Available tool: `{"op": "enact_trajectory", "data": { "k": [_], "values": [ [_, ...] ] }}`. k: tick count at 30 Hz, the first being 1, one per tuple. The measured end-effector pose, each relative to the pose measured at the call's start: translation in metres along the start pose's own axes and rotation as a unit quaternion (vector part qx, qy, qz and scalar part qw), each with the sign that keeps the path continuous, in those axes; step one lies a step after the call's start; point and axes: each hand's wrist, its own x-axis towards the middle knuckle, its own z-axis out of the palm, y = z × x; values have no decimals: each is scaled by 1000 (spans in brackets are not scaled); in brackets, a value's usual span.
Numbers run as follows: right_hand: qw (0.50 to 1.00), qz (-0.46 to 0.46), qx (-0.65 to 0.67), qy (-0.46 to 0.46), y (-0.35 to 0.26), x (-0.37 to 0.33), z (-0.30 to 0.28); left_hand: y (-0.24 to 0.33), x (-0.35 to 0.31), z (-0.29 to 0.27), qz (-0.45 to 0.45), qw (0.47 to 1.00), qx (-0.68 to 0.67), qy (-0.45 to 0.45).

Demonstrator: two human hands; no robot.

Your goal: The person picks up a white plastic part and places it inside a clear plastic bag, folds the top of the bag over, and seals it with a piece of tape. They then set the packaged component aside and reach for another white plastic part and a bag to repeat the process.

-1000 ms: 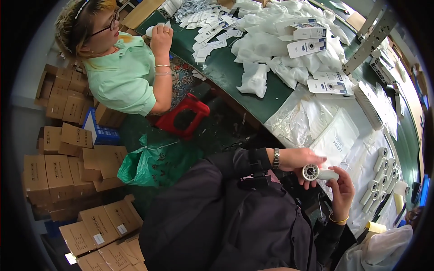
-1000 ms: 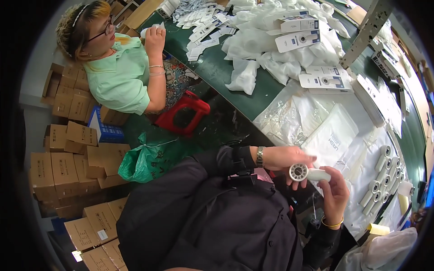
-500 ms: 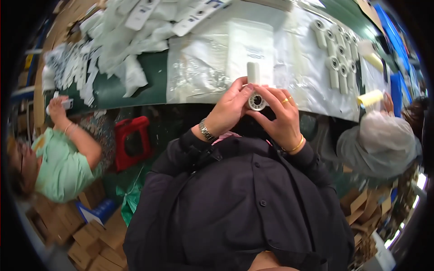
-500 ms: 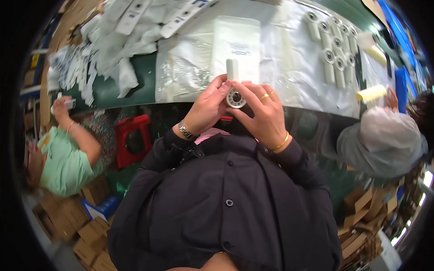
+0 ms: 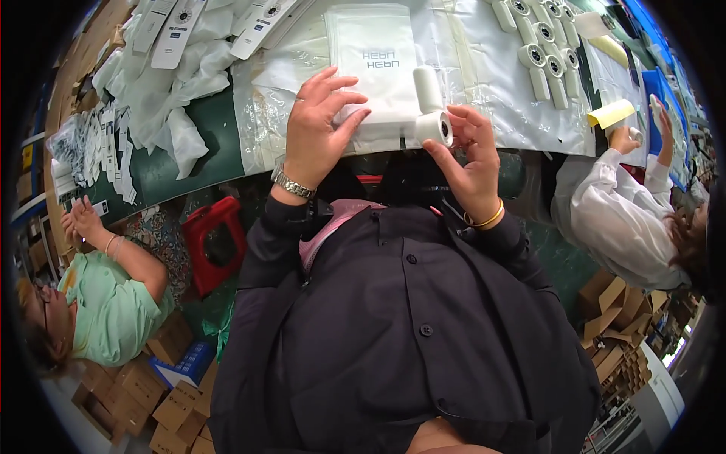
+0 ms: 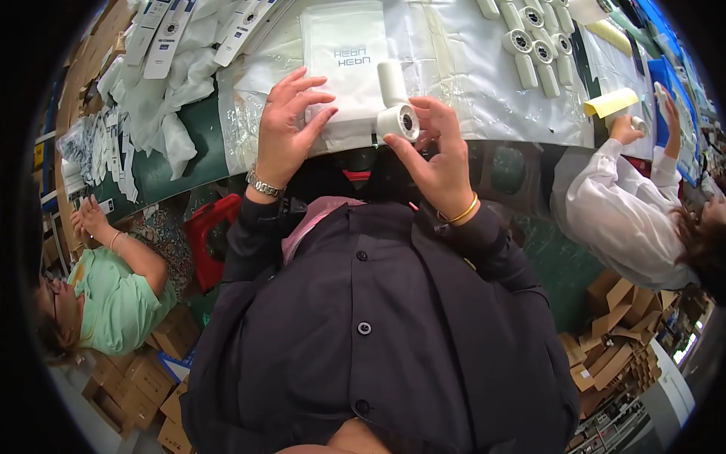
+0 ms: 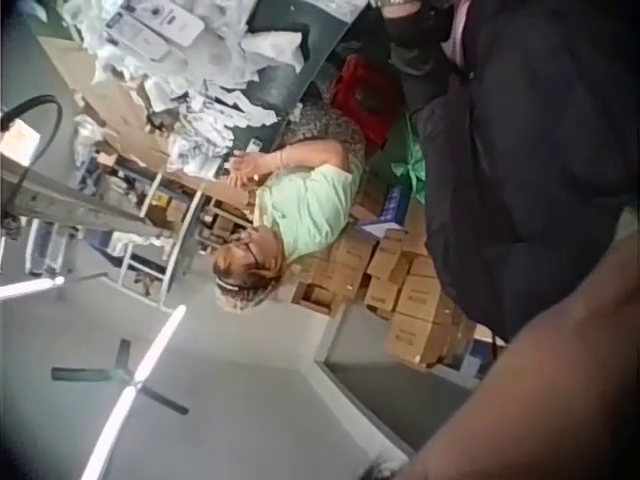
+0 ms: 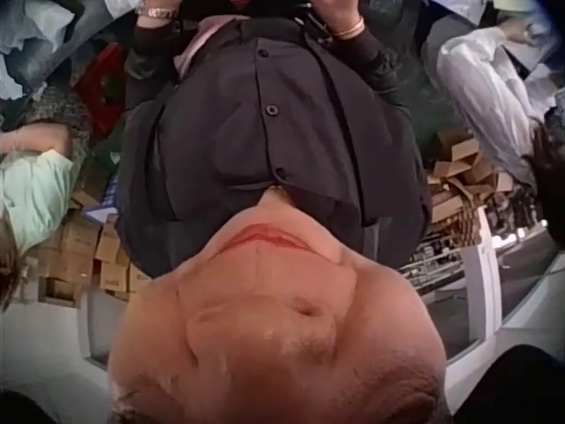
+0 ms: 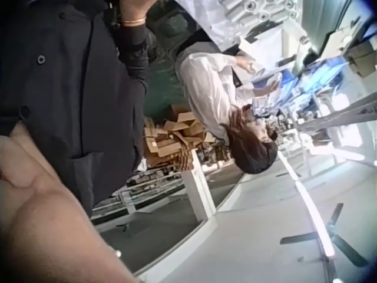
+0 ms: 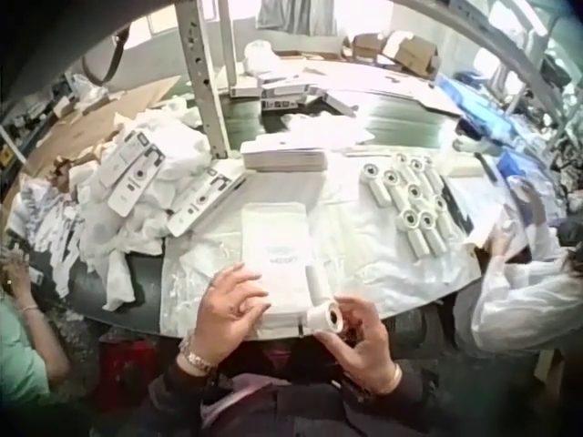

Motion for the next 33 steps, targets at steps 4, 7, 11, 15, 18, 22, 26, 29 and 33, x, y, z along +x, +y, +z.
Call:
{"op": "enact_trajectory", "data": {
  "k": [4, 7, 11, 15, 18, 22, 26, 29, 33],
  "values": [
    [999, -8, 38, -28, 11, 3, 14, 2, 4, 6, 35, 999, 28, -21],
    [998, -9, 32, -47, 16, 5, 15, 3, 4, 13, 32, 997, 61, -26],
    [998, 4, 12, -66, 19, 3, 14, -5, 2, 23, 21, 998, 45, -30],
    [998, -14, -5, -65, 21, -1, 12, -7, 1, 26, 0, 1000, 19, -22],
    [997, -31, -33, -69, 23, -2, 9, -5, 0, 26, -20, 1000, 1, -13],
    [992, -49, -84, -87, 20, -5, 6, -2, -2, 27, -25, 1000, -10, -10],
    [995, -41, -58, -74, 20, -5, 7, -1, 0, 25, -42, 999, -14, -9],
    [990, -62, -98, -84, 14, -4, 4, -1, -1, 26, -52, 998, -24, 2],
    [980, -111, -138, -95, 14, -6, 0, -4, -1, 30, -55, 997, -40, 24]
  ]
}}
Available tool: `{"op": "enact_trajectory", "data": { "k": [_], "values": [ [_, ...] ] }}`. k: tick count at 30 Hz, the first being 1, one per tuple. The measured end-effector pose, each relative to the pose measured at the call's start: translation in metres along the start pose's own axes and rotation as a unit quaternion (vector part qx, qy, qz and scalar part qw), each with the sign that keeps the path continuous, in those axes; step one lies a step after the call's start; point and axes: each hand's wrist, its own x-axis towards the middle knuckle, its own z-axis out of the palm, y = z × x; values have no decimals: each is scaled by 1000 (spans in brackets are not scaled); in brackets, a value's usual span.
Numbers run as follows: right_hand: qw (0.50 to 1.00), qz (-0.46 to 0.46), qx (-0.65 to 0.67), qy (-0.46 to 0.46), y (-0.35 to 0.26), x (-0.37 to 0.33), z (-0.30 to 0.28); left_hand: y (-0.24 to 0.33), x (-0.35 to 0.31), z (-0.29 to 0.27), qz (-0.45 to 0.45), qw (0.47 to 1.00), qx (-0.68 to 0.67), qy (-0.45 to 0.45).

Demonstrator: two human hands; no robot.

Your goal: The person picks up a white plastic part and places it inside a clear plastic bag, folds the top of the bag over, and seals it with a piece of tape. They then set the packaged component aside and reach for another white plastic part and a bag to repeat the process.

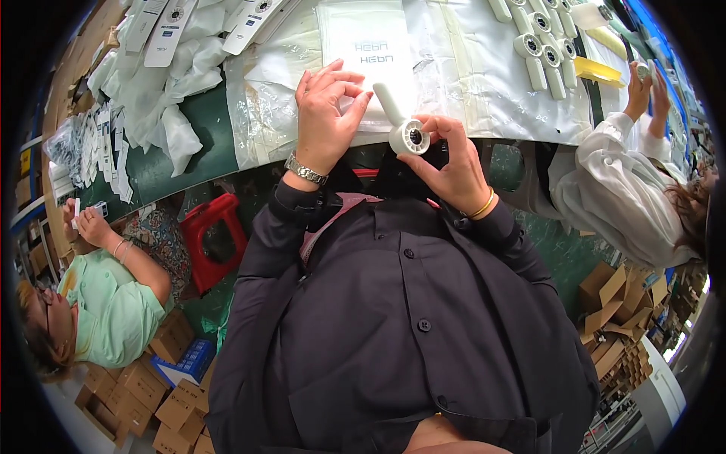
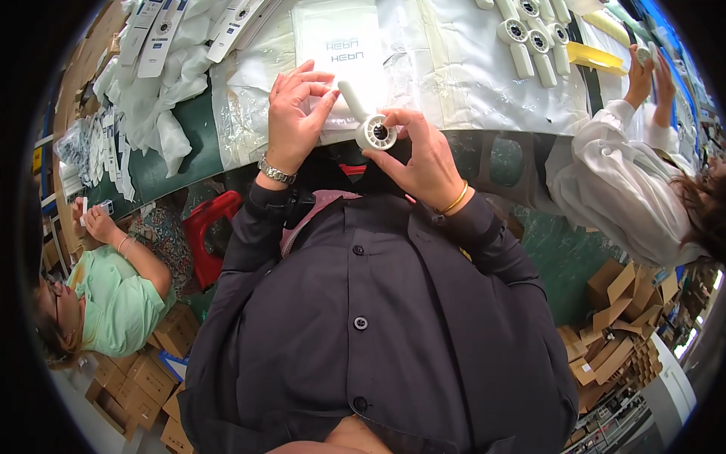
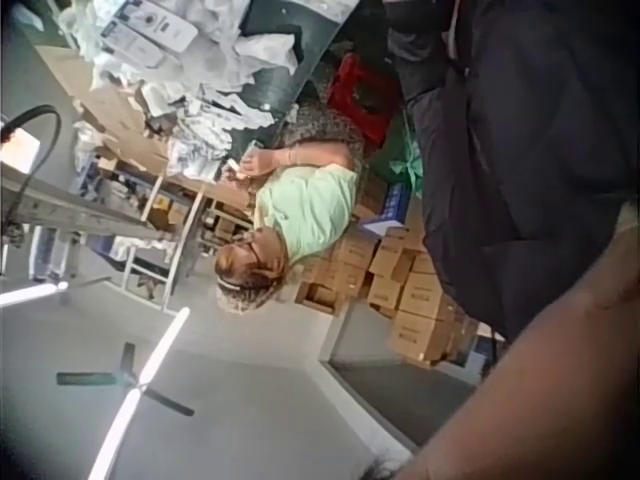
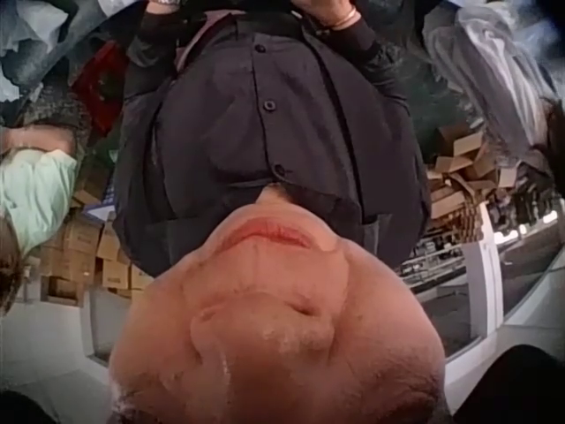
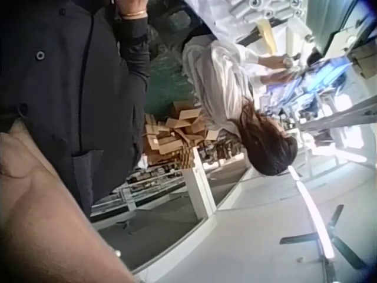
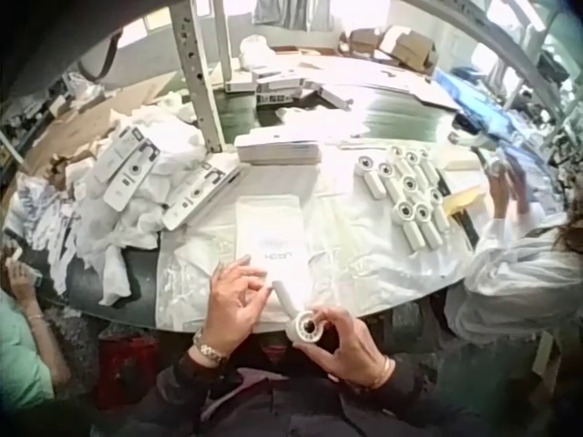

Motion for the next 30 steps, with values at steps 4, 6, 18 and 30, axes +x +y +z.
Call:
{"op": "enact_trajectory", "data": {
  "k": [4, 6, 18, 30],
  "values": [
    [997, -57, -38, -24, -10, 4, -10, -1, 0, 3, -2, 1000, -19, 19],
    [997, -50, -40, -37, -16, 4, -13, -1, 0, 3, -4, 999, -25, 24],
    [999, 18, -29, -40, -31, 13, -8, 14, 3, -4, 26, 999, -18, 33],
    [996, 9, -92, -14, -24, 28, 10, 42, -8, -18, 12, 995, -77, 59]
  ]
}}
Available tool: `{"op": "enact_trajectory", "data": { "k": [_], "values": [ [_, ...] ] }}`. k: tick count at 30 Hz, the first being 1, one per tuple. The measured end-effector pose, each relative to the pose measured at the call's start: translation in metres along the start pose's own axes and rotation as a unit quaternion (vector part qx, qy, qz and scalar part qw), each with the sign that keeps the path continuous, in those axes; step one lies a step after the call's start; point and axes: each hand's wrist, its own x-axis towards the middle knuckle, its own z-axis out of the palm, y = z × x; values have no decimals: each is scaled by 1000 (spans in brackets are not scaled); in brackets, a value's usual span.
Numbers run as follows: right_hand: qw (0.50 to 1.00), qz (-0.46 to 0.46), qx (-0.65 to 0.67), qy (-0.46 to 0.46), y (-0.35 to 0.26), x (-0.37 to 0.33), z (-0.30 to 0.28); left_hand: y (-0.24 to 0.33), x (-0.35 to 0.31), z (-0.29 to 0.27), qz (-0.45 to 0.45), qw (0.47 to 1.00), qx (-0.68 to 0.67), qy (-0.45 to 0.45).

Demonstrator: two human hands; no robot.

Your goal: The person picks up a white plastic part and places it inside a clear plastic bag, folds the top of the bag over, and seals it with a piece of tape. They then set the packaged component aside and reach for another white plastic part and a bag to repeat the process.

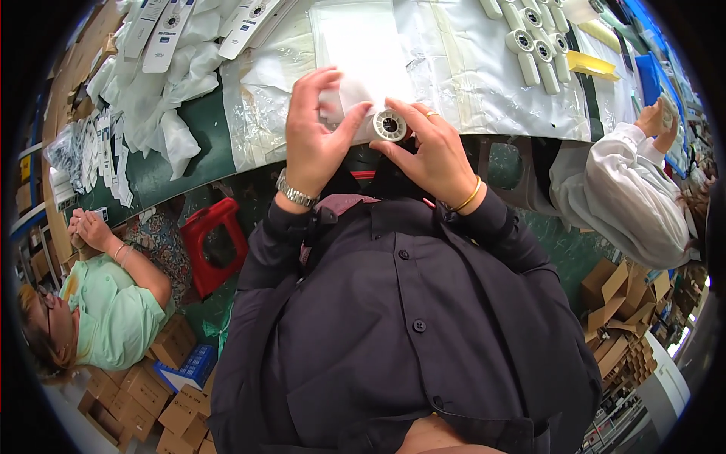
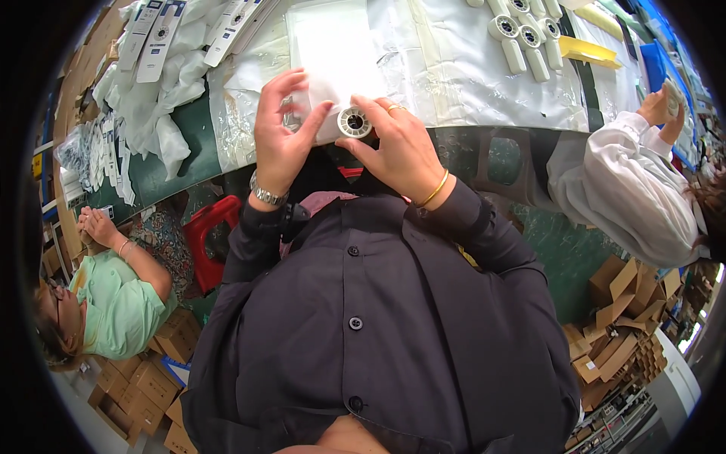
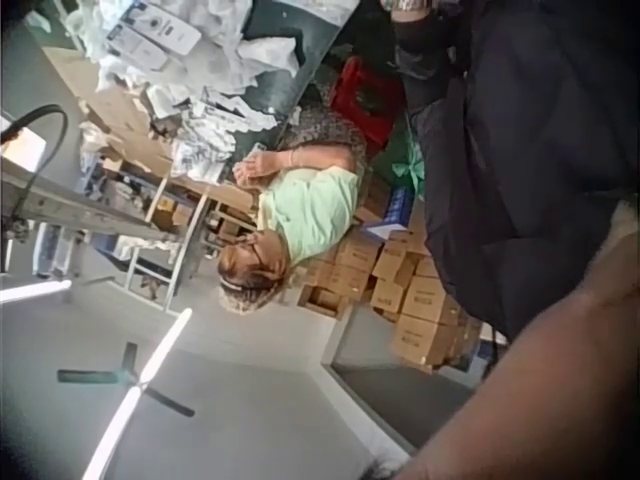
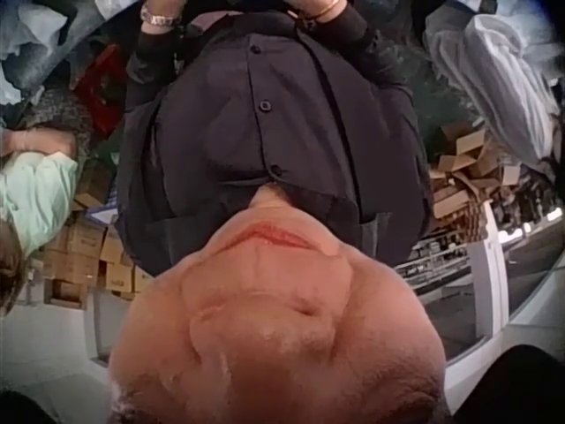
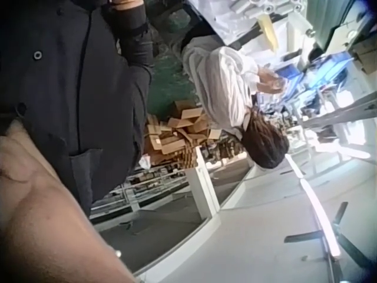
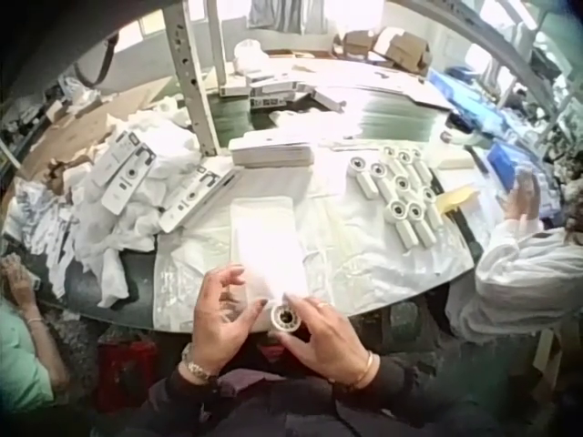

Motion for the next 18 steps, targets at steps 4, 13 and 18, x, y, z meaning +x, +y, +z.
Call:
{"op": "enact_trajectory", "data": {
  "k": [4, 13, 18],
  "values": [
    [998, 44, 33, -11, -5, 2, -2, 2, -28, -9, -248, 957, -147, 18],
    [998, 24, 51, -6, -3, 10, 1, -8, -36, -6, -412, 838, -321, -161],
    [996, -45, -78, 25, -4, 29, 1, -5, -34, -10, -440, 824, -318, -164]
  ]
}}
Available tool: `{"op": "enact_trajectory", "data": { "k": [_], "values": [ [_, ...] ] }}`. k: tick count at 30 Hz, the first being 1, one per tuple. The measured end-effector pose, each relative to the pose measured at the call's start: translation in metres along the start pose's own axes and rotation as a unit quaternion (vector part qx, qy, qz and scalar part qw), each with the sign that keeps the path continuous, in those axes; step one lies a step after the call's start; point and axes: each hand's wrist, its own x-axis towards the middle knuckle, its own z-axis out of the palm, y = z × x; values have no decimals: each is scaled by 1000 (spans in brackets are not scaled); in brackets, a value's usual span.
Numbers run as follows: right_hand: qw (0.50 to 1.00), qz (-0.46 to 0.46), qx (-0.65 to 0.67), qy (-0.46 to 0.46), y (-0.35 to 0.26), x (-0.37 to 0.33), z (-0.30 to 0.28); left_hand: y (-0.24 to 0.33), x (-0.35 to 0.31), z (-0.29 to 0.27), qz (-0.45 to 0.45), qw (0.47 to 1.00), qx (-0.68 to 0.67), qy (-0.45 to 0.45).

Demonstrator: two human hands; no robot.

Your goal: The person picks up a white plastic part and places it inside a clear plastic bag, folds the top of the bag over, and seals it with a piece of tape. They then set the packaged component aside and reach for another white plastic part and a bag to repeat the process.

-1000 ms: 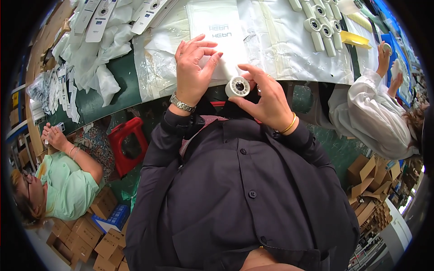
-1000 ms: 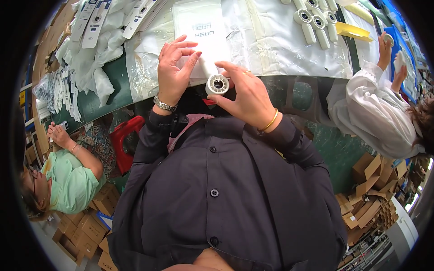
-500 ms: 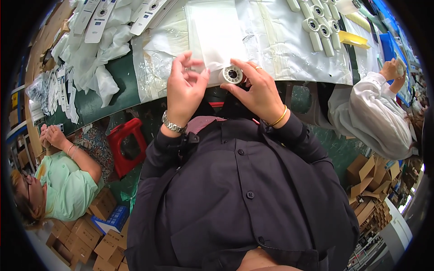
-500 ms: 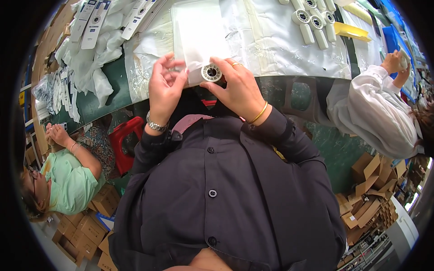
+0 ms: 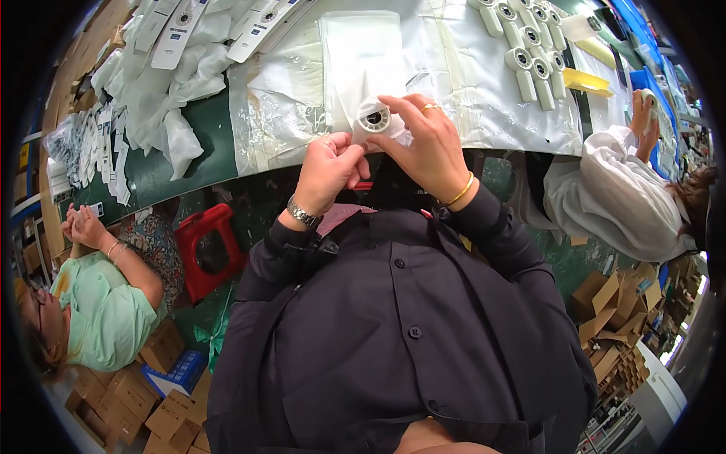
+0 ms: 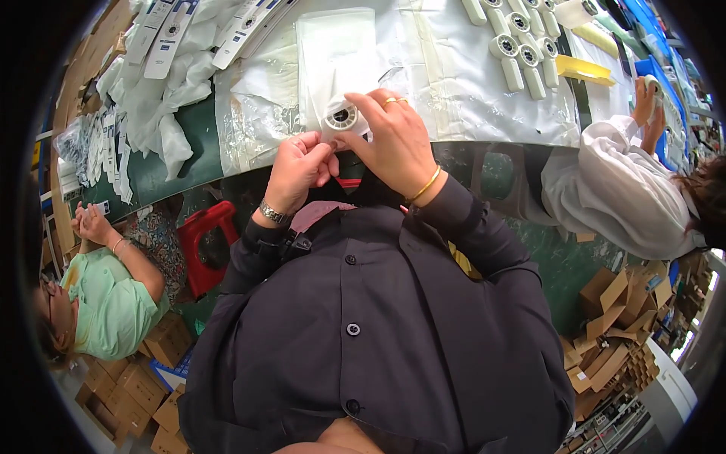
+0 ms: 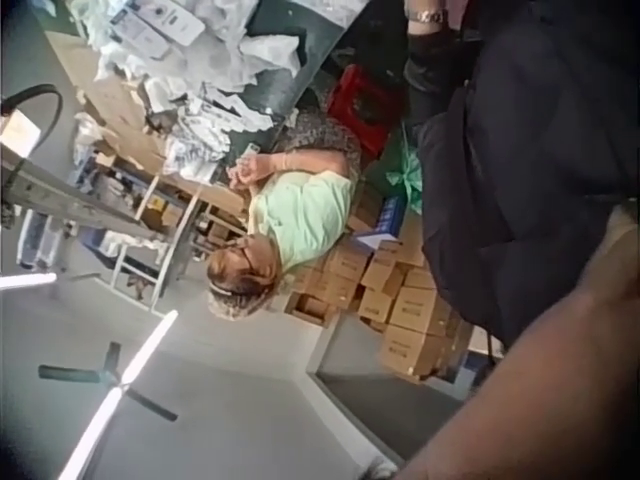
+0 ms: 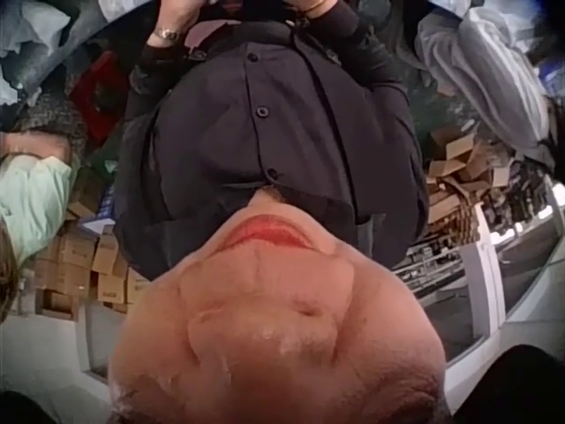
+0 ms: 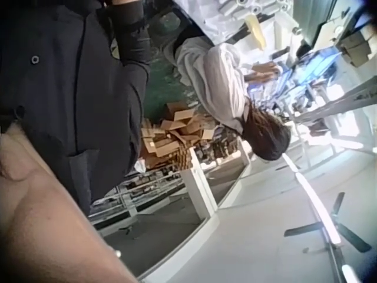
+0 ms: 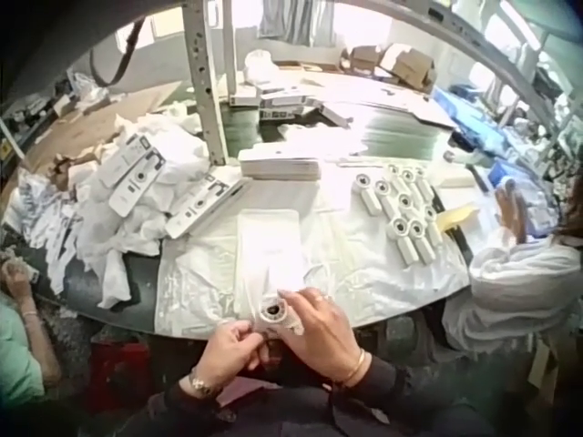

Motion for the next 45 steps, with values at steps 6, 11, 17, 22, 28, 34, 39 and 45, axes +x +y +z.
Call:
{"op": "enact_trajectory", "data": {
  "k": [6, 11, 17, 22, 28, 34, 39, 45],
  "values": [
    [991, -1, -89, 95, 20, 30, 25, 4, -7, -3, -2, 1000, 11, 5],
    [987, 116, -108, 26, 20, 33, 21, 5, -12, -1, 14, 1000, 12, -6],
    [987, 152, 49, 3, 23, -13, 7, 3, -9, -2, 25, 999, 17, 31],
    [966, 201, 162, -5, 17, -45, -13, 9, -14, -11, -15, 1000, 21, 14],
    [991, 89, 96, 1, 3, -46, -29, 18, -6, -4, -14, 996, 78, 32],
    [993, 18, 120, -4, -2, -27, -9, 7, -4, -9, 15, 996, 79, 35],
    [990, -8, 132, -54, -7, -18, 6, 8, -9, -12, 10, 998, 46, 31],
    [988, -3, 123, -90, -8, -16, 15, 4, -9, -8, 12, 1000, 24, 12]
  ]
}}
